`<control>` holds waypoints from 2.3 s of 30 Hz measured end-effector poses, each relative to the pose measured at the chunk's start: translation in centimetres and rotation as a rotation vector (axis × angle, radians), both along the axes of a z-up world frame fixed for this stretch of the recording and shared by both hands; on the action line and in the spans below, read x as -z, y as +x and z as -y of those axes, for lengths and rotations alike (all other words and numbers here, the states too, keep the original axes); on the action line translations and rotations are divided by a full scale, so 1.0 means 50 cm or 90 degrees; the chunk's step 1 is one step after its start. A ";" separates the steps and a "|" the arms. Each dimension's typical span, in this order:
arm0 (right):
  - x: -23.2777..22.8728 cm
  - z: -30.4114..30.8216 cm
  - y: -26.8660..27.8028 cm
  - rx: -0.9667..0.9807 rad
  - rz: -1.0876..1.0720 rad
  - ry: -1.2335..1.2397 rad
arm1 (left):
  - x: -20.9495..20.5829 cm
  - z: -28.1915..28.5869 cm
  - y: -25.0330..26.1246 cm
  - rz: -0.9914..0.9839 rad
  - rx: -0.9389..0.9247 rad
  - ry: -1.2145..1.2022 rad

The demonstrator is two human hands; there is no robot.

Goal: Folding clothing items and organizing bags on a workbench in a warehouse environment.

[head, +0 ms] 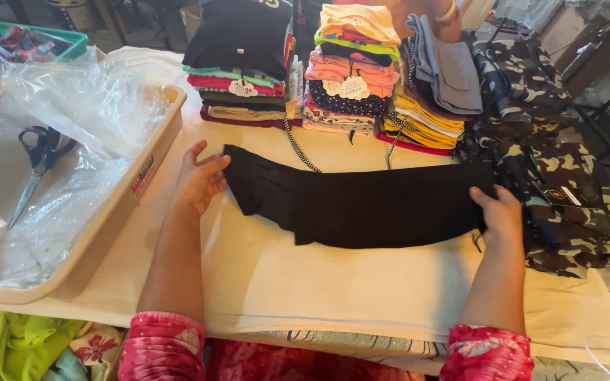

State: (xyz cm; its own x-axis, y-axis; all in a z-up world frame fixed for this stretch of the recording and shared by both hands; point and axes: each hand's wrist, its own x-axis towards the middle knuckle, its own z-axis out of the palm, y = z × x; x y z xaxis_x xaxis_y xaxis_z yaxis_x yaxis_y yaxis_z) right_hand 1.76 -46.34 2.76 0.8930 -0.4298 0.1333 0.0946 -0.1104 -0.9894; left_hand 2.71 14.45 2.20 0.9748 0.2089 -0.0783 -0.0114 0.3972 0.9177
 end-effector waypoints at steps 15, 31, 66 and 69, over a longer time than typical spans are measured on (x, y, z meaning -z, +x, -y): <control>0.039 0.015 0.007 0.209 -0.295 -0.534 | -0.041 0.049 -0.034 -0.129 0.138 0.281; -0.041 -0.056 -0.044 0.161 -0.393 -0.555 | -0.050 -0.043 -0.063 -0.171 0.136 0.510; 0.034 0.055 0.003 0.026 -0.181 -0.225 | -0.049 0.107 -0.077 0.287 -0.112 0.942; -0.004 0.051 -0.025 0.043 -0.112 -0.124 | -0.054 0.148 -0.092 0.331 -0.053 0.886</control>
State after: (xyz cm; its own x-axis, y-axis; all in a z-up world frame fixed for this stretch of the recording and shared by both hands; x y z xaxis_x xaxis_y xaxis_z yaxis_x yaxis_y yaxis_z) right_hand 0.51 -48.88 2.98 0.8799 -0.4707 0.0652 -0.0908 -0.3011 -0.9493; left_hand -1.91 7.07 4.92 0.8125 -0.1228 0.5699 -0.4267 -0.7914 0.4377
